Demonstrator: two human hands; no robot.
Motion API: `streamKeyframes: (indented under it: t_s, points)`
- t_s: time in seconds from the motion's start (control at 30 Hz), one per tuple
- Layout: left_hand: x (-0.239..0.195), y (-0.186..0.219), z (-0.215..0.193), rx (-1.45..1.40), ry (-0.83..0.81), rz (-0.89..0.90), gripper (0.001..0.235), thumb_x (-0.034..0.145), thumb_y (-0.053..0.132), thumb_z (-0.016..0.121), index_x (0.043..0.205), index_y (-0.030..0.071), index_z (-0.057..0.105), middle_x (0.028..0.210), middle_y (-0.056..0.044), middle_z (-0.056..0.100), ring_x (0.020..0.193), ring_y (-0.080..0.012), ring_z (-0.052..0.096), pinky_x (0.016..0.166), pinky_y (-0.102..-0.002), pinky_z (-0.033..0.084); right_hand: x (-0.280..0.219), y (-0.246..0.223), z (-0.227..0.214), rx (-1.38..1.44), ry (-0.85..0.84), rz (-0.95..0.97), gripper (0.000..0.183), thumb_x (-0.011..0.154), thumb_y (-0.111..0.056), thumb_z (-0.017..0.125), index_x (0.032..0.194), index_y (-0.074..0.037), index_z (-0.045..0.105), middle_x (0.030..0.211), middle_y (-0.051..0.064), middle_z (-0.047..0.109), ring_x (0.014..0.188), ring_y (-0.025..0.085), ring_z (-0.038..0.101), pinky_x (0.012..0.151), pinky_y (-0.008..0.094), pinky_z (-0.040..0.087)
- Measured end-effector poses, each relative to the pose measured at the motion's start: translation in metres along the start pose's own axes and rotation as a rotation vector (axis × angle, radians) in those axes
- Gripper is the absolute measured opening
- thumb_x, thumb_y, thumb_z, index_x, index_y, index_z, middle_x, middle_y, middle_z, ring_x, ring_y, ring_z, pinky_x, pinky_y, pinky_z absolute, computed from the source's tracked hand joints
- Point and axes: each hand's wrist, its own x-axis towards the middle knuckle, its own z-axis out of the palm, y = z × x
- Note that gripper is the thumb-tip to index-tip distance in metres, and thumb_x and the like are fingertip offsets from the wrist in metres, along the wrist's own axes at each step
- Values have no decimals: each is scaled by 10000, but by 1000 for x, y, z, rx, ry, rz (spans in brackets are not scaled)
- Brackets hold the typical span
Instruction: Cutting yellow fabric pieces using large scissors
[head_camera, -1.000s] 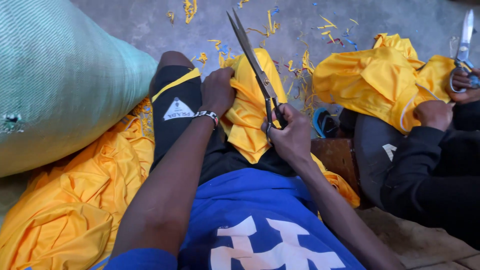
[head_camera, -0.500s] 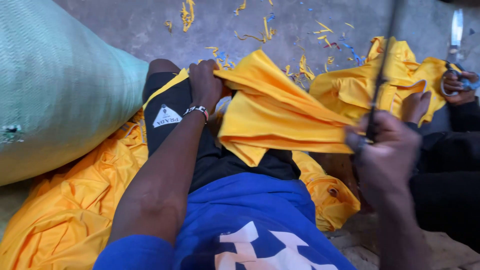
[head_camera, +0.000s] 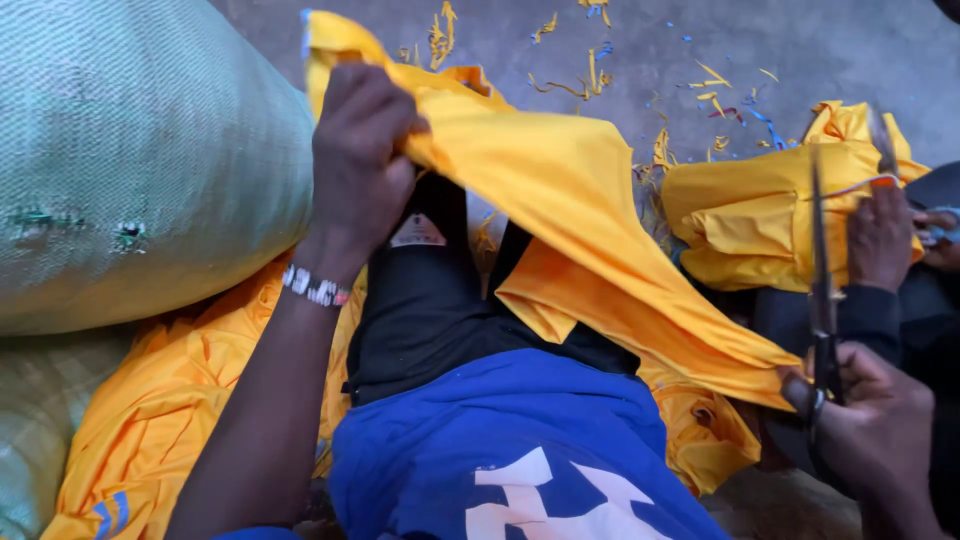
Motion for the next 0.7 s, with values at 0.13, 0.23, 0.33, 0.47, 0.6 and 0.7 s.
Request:
streamKeyframes:
  t_s: [0.13,0.23,0.33,0.47,0.6,0.7]
  points:
    - [-60,4,-25,31,-344,-219,434,566,-117,547,888,130,700,910,-29,709,975,-318,581,797,-471,357,-1,-68,26,-355,6,126,198,916,-239,843,1058,-108,799,844,13,714,789,63,545,689,269,435]
    - [-96,9,-36,-105,-144,-449,459,631,-136,410,917,44,720,972,-109,713,956,-298,634,883,-397,481,13,-65,38,-411,13,-75,303,904,-283,866,875,-47,679,1141,9,778,927,38,619,719,278,442]
    - [-114,13,-34,-95,71,-754,226,839,-27,543,939,65,723,916,-48,715,789,-151,648,689,-290,512,20,-105,60,-298,-40,-64,235,902,-231,859,1079,-113,758,825,-15,629,736,59,398,596,266,327]
    - [-133,4,-9,-109,109,-916,143,886,111,674,1021,129,719,1015,-24,697,923,-146,637,656,-288,562,45,-130,113,-186,-180,-183,258,859,-233,828,812,-95,615,1081,-47,786,689,31,494,565,246,398]
    - [-139,1,13,-214,8,-957,541,837,289,780,1300,42,646,1238,-255,657,1233,-445,600,1059,-496,482,65,-137,176,-12,-181,-346,241,734,-68,888,845,-64,674,707,112,686,621,190,640,540,263,469]
    - [-147,1,20,-212,-1,-995,595,789,305,797,1305,65,625,1204,-239,649,1196,-440,619,1019,-508,506,88,-115,210,12,-226,-372,205,748,-75,868,850,-94,691,699,80,684,612,185,652,544,251,483]
